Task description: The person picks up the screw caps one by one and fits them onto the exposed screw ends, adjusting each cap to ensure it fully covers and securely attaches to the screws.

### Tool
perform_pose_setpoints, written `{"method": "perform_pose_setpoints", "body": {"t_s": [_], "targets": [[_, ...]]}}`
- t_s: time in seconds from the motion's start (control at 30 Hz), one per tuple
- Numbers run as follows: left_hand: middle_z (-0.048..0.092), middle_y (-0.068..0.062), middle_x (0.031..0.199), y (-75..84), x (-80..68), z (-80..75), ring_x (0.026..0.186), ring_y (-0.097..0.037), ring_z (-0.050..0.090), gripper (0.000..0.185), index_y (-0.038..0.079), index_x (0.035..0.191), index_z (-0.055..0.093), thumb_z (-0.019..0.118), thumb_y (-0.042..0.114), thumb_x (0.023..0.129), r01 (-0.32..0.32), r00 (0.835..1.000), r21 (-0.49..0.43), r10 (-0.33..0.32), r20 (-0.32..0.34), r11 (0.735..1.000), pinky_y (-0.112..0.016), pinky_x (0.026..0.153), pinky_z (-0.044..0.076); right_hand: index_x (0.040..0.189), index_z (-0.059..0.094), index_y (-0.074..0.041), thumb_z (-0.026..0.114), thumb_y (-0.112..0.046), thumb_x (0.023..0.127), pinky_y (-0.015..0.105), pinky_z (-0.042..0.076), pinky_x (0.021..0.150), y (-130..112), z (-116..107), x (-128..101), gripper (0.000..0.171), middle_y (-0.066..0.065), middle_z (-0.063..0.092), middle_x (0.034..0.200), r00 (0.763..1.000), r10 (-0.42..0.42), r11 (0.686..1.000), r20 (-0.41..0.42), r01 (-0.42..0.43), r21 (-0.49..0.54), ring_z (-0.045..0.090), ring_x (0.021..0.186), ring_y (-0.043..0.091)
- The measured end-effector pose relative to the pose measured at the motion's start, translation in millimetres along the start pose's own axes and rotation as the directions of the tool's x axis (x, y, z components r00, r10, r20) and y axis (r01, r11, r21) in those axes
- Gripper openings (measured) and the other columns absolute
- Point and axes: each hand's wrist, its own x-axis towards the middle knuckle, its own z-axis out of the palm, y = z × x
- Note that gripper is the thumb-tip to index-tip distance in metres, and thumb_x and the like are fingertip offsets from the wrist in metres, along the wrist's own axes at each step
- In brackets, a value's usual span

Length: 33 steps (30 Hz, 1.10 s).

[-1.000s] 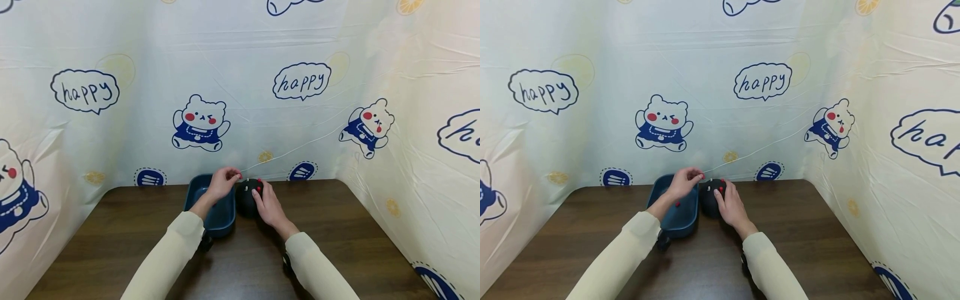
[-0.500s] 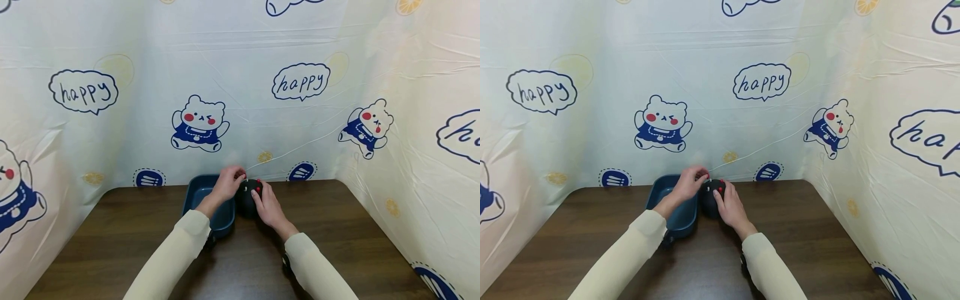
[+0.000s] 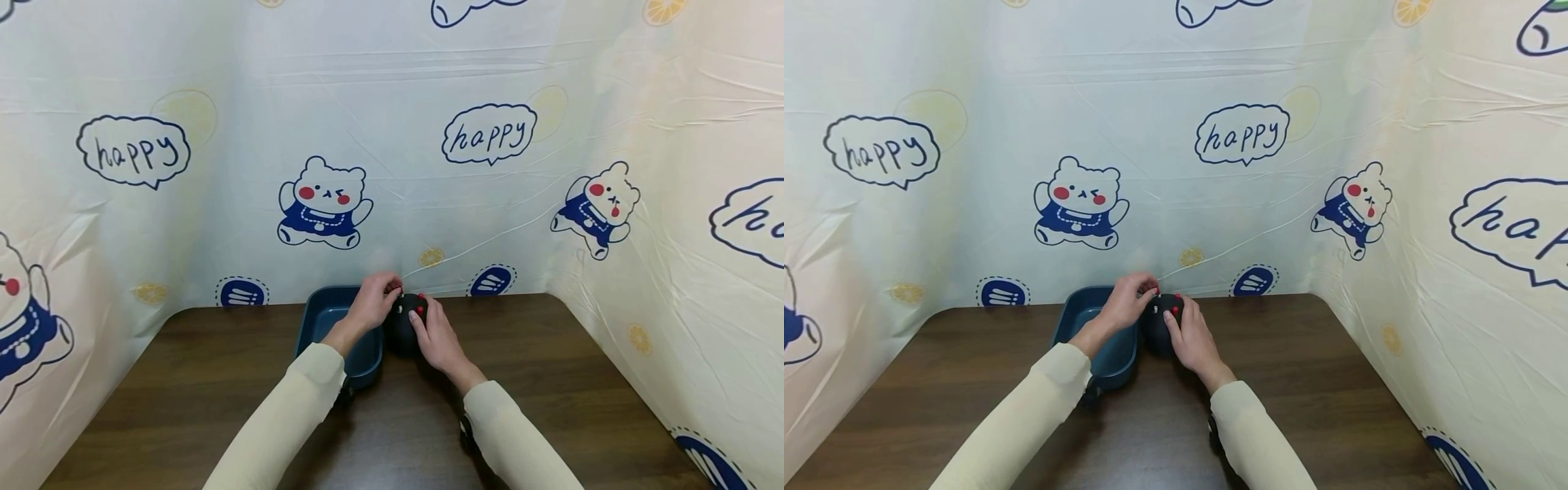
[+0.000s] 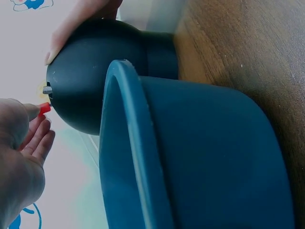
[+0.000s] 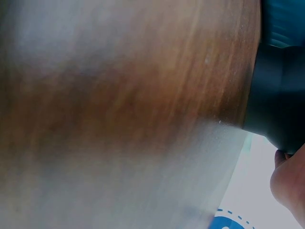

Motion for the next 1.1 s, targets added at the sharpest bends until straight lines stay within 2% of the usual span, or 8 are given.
{"method": "perform_pose_setpoints", "body": {"t_s": [0.17, 0.67, 0.93, 1.1], "targets": [[0.069, -0.004, 0.101, -0.1, 0.7, -0.1, 0.092, -0.018, 0.062, 0.009, 0.009, 0.106, 0.071, 0.066, 0.007, 0.100, 0.019, 1.000, 0.004, -0.019, 0.013, 1.000, -0.036, 0.089, 0.056, 0.154, 0.033, -0.003, 0.036, -0.049, 0.110, 0.051, 0.040, 0.112, -0.8, 0.0, 0.3, 0.064, 0.020, 0.041, 0.152, 1.000, 0.001, 1.000, 0.000, -0.001, 0.009, 0.047, 0.136, 0.033], [0.069, -0.005, 0.101, -0.6, 0.4, 3.4, 0.092, -0.019, 0.062, 0.008, 0.008, 0.105, 0.072, 0.066, 0.006, 0.099, 0.006, 0.999, -0.004, -0.006, 0.034, 1.000, -0.037, 0.090, 0.056, 0.153, 0.034, -0.003, 0.037, -0.048, 0.110, 0.051, 0.041, 0.111, 0.8, 0.8, 0.1, 0.062, 0.019, 0.042, 0.151, 1.000, -0.006, 1.000, -0.004, 0.006, 0.001, 0.048, 0.136, 0.033], [0.068, -0.006, 0.096, -0.2, 0.1, 3.1, 0.088, -0.021, 0.060, 0.007, 0.005, 0.102, 0.073, 0.066, 0.006, 0.099, -0.016, 0.998, 0.029, 0.014, 0.061, 0.999, -0.039, 0.085, 0.054, 0.154, 0.033, -0.004, 0.037, -0.049, 0.110, 0.051, 0.041, 0.111, -0.7, -0.3, 1.3, 0.063, 0.019, 0.041, 0.152, 1.000, -0.003, 1.000, 0.000, 0.003, -0.001, 0.047, 0.137, 0.033], [0.070, -0.005, 0.095, -1.9, -0.3, 4.6, 0.086, -0.020, 0.061, 0.008, 0.006, 0.103, 0.073, 0.066, 0.005, 0.099, -0.017, 0.998, 0.018, 0.015, 0.063, 1.000, -0.038, 0.085, 0.055, 0.154, 0.033, -0.004, 0.036, -0.049, 0.110, 0.052, 0.041, 0.111, 0.8, 0.7, 0.6, 0.064, 0.019, 0.041, 0.152, 1.000, 0.000, 1.000, 0.001, 0.000, -0.004, 0.046, 0.137, 0.033]]}}
